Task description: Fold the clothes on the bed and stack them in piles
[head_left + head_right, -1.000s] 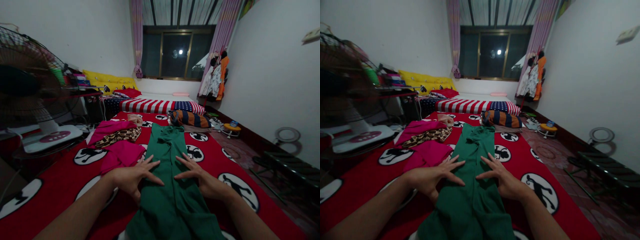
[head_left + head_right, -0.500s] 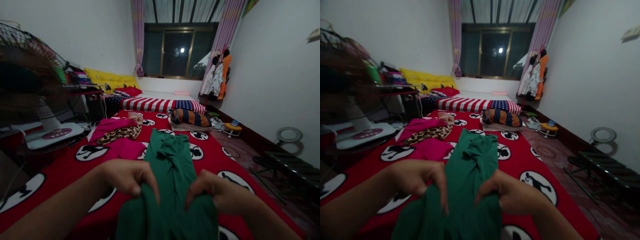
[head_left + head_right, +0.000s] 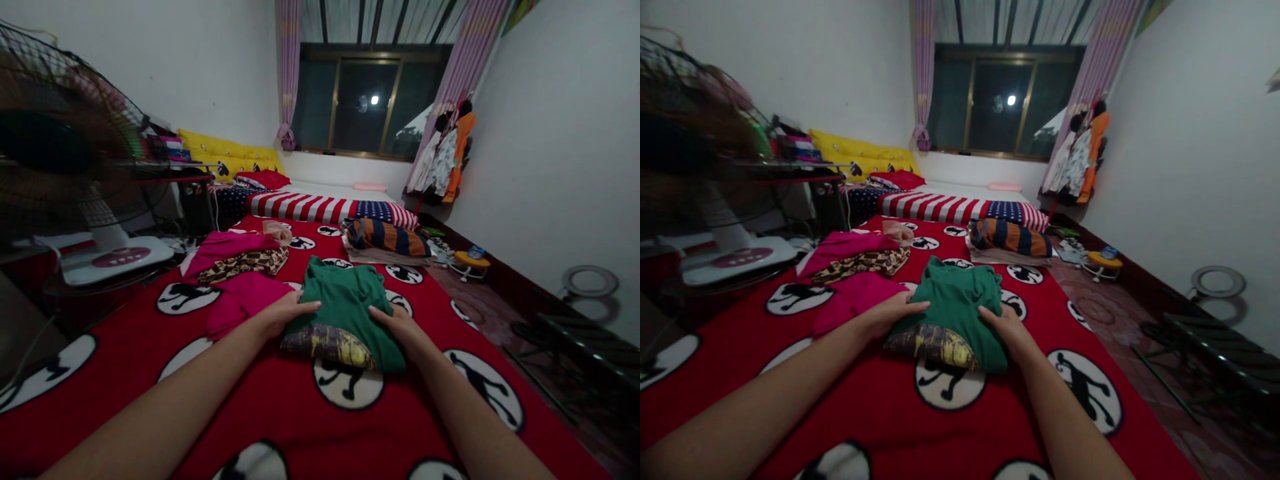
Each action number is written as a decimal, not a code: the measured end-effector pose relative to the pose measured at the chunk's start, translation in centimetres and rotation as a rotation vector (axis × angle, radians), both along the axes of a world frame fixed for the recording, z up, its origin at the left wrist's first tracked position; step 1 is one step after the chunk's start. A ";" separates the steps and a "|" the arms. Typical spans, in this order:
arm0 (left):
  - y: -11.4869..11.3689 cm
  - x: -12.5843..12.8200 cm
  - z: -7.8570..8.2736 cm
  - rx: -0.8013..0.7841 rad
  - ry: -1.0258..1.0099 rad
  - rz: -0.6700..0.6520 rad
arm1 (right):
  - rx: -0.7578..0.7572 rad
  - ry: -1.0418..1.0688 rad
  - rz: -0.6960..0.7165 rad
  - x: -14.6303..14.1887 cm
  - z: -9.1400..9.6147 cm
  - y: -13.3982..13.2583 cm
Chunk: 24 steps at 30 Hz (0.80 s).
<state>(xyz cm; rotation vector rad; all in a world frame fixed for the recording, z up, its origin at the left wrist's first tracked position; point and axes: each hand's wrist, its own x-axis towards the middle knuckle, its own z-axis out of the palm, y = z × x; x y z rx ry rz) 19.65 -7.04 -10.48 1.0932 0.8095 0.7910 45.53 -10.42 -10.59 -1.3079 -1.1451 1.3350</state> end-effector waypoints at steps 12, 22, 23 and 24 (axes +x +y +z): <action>-0.8 -1.9 1.6 -0.033 0.332 -0.300 | 0.064 -0.663 -0.090 6.6 1.5 -0.4; -0.2 0.1 -0.4 0.208 0.086 0.081 | 0.642 -0.719 0.085 -3.4 3.7 3.6; -0.1 0.2 -0.5 0.257 0.096 0.081 | 0.624 -0.713 0.105 -4.8 3.8 4.4; 0.0 0.1 -0.6 0.306 0.106 0.082 | 0.585 -0.695 0.128 -6.1 3.9 5.3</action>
